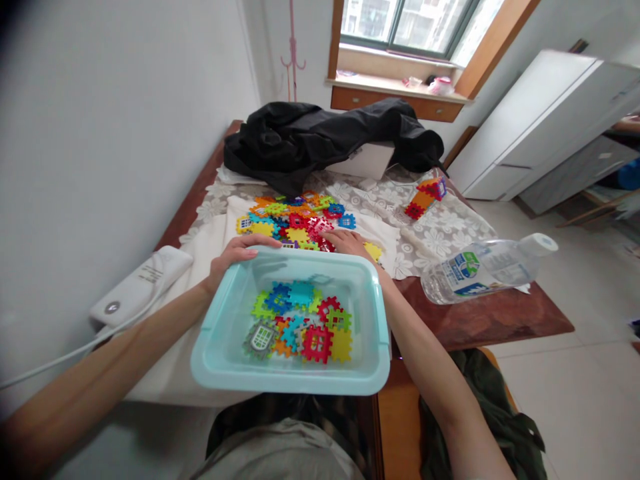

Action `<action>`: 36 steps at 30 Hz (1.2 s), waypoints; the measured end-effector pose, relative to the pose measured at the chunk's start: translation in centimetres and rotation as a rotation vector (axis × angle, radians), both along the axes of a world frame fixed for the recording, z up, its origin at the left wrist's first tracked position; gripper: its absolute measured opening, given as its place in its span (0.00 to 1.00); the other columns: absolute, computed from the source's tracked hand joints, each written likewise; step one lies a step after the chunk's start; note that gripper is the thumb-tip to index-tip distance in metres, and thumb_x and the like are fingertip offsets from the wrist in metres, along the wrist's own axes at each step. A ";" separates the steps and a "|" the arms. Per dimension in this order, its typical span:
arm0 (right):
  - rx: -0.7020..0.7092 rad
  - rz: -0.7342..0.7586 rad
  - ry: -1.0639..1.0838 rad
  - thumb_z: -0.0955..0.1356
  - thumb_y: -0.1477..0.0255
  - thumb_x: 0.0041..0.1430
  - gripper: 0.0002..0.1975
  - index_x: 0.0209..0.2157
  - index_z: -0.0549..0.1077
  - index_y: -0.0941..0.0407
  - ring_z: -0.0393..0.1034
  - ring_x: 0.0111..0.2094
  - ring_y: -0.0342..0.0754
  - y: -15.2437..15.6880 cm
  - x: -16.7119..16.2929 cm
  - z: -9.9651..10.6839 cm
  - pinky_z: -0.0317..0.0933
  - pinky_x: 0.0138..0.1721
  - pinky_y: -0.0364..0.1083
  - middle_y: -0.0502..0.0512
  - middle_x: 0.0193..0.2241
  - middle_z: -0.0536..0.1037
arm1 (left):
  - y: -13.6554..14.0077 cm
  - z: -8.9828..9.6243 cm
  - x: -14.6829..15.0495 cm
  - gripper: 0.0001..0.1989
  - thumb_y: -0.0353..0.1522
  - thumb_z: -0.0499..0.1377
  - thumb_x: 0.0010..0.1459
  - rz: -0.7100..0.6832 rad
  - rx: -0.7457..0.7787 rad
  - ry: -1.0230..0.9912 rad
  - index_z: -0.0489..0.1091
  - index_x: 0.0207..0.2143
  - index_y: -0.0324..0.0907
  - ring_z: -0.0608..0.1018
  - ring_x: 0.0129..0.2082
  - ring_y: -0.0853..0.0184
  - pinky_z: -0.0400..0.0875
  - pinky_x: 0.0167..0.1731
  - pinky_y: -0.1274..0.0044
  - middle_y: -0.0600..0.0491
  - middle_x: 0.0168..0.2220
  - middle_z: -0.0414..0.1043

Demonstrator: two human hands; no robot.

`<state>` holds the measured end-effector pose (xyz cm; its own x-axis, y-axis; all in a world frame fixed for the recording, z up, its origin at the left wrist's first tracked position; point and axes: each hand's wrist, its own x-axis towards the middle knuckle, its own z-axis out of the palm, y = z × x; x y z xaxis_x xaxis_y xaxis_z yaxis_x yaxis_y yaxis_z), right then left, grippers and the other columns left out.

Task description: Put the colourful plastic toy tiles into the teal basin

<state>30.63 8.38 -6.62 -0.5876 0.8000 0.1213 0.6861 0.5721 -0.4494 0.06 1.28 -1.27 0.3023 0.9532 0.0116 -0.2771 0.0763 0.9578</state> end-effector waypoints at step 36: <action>-0.479 0.091 0.992 0.72 0.40 0.60 0.27 0.30 0.79 0.51 0.78 0.44 0.57 -1.6 1.2 3.8 0.73 0.52 0.58 0.58 0.37 0.81 | 0.1 0.0 -0.1 0.17 0.36 0.67 0.48 0.016 0.023 0.018 0.87 0.39 0.38 0.83 0.37 0.60 0.78 0.36 0.75 0.45 0.39 0.85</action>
<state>31.84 6.79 -2.81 -0.4604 0.8487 0.2605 -0.1375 0.2217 -0.9654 -0.06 1.33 -1.26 0.2878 0.9573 0.0284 -0.2604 0.0496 0.9642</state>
